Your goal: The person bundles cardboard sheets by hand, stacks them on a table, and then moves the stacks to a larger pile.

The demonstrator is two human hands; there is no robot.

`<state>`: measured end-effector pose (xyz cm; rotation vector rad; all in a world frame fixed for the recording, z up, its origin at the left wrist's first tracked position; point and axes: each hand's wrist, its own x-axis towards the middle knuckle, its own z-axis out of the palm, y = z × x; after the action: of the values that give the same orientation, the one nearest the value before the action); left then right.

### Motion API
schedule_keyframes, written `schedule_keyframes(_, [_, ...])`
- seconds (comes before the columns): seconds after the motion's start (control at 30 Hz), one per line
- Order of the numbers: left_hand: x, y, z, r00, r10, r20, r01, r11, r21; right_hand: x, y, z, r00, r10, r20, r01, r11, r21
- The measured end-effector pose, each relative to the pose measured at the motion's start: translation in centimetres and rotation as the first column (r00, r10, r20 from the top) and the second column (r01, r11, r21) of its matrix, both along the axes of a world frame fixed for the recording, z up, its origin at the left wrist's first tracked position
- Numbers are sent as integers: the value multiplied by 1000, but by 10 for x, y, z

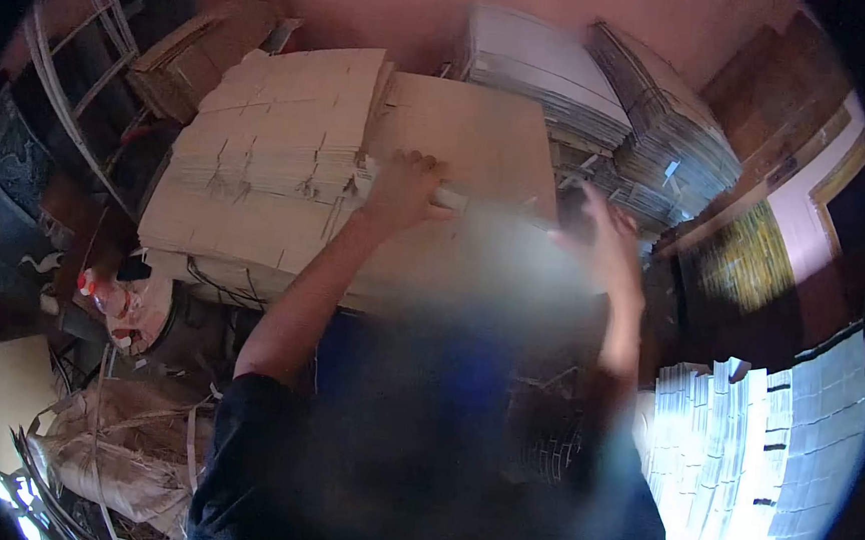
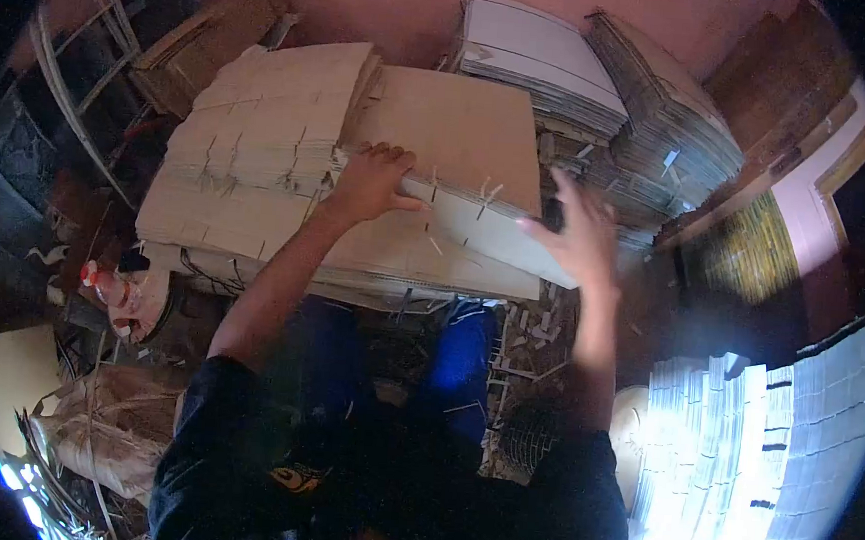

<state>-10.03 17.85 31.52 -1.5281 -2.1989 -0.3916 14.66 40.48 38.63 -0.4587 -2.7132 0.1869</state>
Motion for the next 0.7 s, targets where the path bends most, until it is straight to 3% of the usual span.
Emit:
schedule_keyframes(0.03, [0, -2, -1, 1000, 10, 1, -10, 1000, -2, 14, 16, -2, 998, -56, -7, 56, 995, -79])
schedule_keyframes(0.1, [0, -2, -1, 996, 9, 84, -8, 1000, -12, 36, 59, -41, 992, -91, -90, 42, 896, -443])
schedule_keyframes(0.13, [0, -2, 0, 996, 10, 85, -9, 1000, -8, 44, 81, -66, 992, -90, -90, 41, 898, -438])
schedule_keyframes(0.17, [-1, -2, 1, 996, 16, 93, -15, 1000, -7, 51, 102, -92, 861, -236, -450, -120, 767, -630])
schedule_keyframes(0.2, [1, -1, 0, 995, 15, 102, -14, 1000, -10, 59, 111, -105, 586, -444, -678, -346, 620, -704])
schedule_keyframes(0.23, [4, 1, 4, 995, 1, 104, 0, 1000, -9, 52, 87, -100, 385, -611, -691, -482, 505, -715])
schedule_keyframes(0.3, [11, 5, 18, 992, 50, 114, -41, 996, -81, 34, 69, -112, 456, -441, -773, -493, 598, -632])
schedule_keyframes(0.33, [10, 8, 18, 993, 38, 111, -30, 996, -81, 20, 49, -104, 505, -462, -729, -486, 547, -682])
schedule_keyframes(0.37, [8, 10, 18, 993, 22, 120, -12, 997, -77, 6, 47, -106, 475, -424, -771, -547, 545, -636])
schedule_keyframes(0.43, [5, 14, 13, 992, 13, 129, -3, 997, -77, 8, 38, -91, 528, -506, -682, -390, 569, -724])
schedule_keyframes(0.47, [3, 16, 11, 994, 13, 107, -5, 997, -75, 5, 34, -89, 529, -503, -683, -399, 564, -723])
schedule_keyframes(0.53, [-5, 18, 4, 997, 30, 76, -25, 997, -66, -4, 32, -86, 430, -456, -779, -262, 763, -591])
schedule_keyframes(0.57, [-10, 19, -1, 998, -1, 63, 2, 1000, -13, -8, 42, -102, 640, -393, -660, -85, 818, -569])
schedule_keyframes(0.63, [-10, 19, -1, 999, -27, 46, 26, 999, 36, -7, 27, -79, 787, -367, -496, 223, 919, -326])
schedule_keyframes(0.67, [-6, 18, 1, 998, -20, 54, 20, 1000, 2, 0, 27, -74, 789, -359, -498, 215, 921, -323])
schedule_keyframes(0.7, [-3, 19, 5, 998, -8, 59, 9, 1000, -26, 8, 30, -69, 813, -251, -525, 183, 967, -178])
